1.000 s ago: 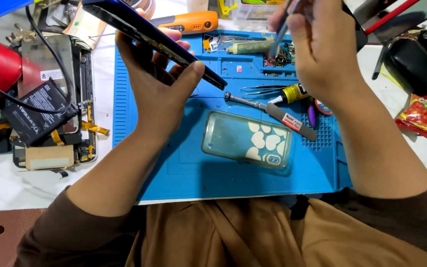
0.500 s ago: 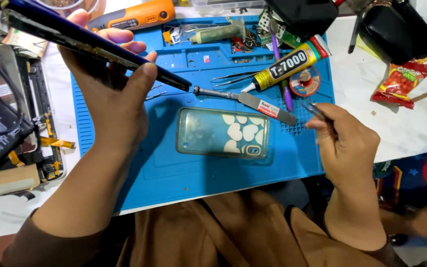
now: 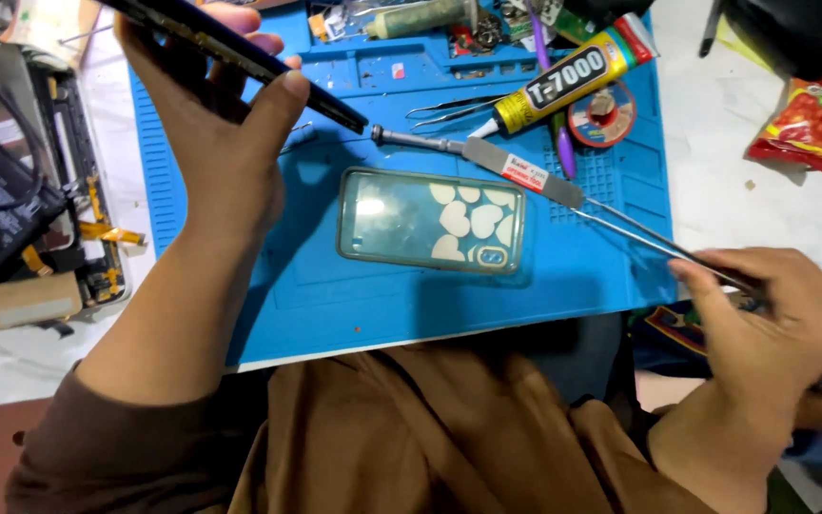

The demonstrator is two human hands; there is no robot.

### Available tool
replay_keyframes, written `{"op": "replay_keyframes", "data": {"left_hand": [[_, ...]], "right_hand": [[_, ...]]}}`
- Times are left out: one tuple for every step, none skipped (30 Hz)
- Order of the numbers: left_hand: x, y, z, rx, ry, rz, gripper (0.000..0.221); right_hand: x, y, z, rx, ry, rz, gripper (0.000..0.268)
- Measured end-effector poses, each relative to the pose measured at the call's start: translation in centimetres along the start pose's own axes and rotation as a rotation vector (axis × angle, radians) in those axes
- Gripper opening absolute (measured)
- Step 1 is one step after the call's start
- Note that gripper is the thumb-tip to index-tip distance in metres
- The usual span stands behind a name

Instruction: Applying adhesive to a mobile phone frame and securing internal components during a repair process.

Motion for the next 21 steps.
{"op": "replay_keyframes", "data": {"left_hand": [[-0.9,0.0,1.0,-0.038,0.028,-0.038,0.064],[-0.8,0.0,0.6,-0.035,0.016,-0.051,0.064],[-0.6,-0.1,-0.1,0.002,0.011,-0.050,0.060],[-0.1,-0.2,-0.7,0.040,0.013,-0.045,0.055],[-0.2,-0.2,-1.2,0.044,0.007,-0.053,0.055],[0.2,-0.2,-1.7,0.076,-0.002,-0.020,0.052],[0.6,-0.2,-2.2,0.107,-0.010,0.013,0.048],[0.3,-0.3,-1.9,0.106,-0.010,0.007,0.048],[0.1,-0.3,-1.5,0.101,-0.007,0.011,0.046],[-0.1,-0.4,-1.2,0.098,-0.007,0.014,0.044],[-0.1,-0.4,-1.3,0.097,-0.009,0.006,0.044],[-0.2,-0.6,-1.5,0.102,0.002,-0.013,0.042],[-0.4,-0.8,-1.8,0.107,0.014,-0.032,0.040],[-0.6,-1.0,-1.9,0.112,0.009,-0.043,0.040],[-0.8,-1.3,-2.1,0.123,0.049,-0.038,0.037],[-1.0,-1.4,-2.1,0.129,0.091,-0.032,0.034],[-1.2,-1.3,-2.6,0.128,0.088,-0.043,0.034],[-1.2,-1.5,-2.2,0.013,0.154,-0.033,0.028],[-1.2,-1.7,-1.7,-0.102,0.220,-0.025,0.023],[-1.4,-1.8,-1.8,-0.100,0.220,-0.031,0.023],[-1.5,-1.9,-2.0,-0.082,0.203,-0.027,0.021]], "right_hand": [[-0.4,1.2,-1.3,0.073,-0.035,-0.054,0.026],[-0.2,1.8,-1.5,0.063,-0.050,-0.051,0.026],[-0.2,2.8,-2.9,0.208,-0.099,-0.103,0.027],[-0.3,4.0,-4.3,0.356,-0.144,-0.154,0.029],[0.1,3.6,-4.3,0.349,-0.152,-0.151,0.029],[0.2,2.6,-3.2,0.176,-0.208,-0.171,0.019],[0.3,1.9,-2.0,0.002,-0.263,-0.193,0.014],[0.5,1.1,-1.5,-0.001,-0.265,-0.187,0.014],[1.1,0.2,-0.6,-0.053,-0.211,-0.104,0.014],[1.9,-0.7,0.4,-0.105,-0.161,-0.020,0.017],[2.2,-0.8,0.7,-0.111,-0.166,-0.015,0.017],[2.6,-0.9,0.9,-0.107,-0.175,-0.015,0.014],[3.0,-1.0,1.2,-0.103,-0.185,-0.016,0.013],[3.0,-1.2,1.5,-0.114,-0.192,-0.013,0.013],[2.7,-1.4,2.0,-0.163,-0.180,-0.054,0.025],[2.3,-1.4,2.6,-0.208,-0.167,-0.090,0.039],[2.6,-1.5,3.1,-0.214,-0.173,-0.083,0.039],[2.8,-1.6,3.8,-0.257,-0.145,-0.082,0.038],[3.0,-1.7,4.5,-0.301,-0.118,-0.081,0.037],[3.4,-1.9,5.1,-0.306,-0.120,-0.078,0.037],[4.3,-2.0,6.1,-0.363,-0.156,-0.022,0.026]]}}
Point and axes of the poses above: each hand's wrist, its own y-axis away from the middle knuckle, its own x-axis out of the palm, z = x × y, the point moved 8 cm from there along -y, towards the middle knuckle, and after that the axes turned 10 degrees about -x, right-handed, at the moved point
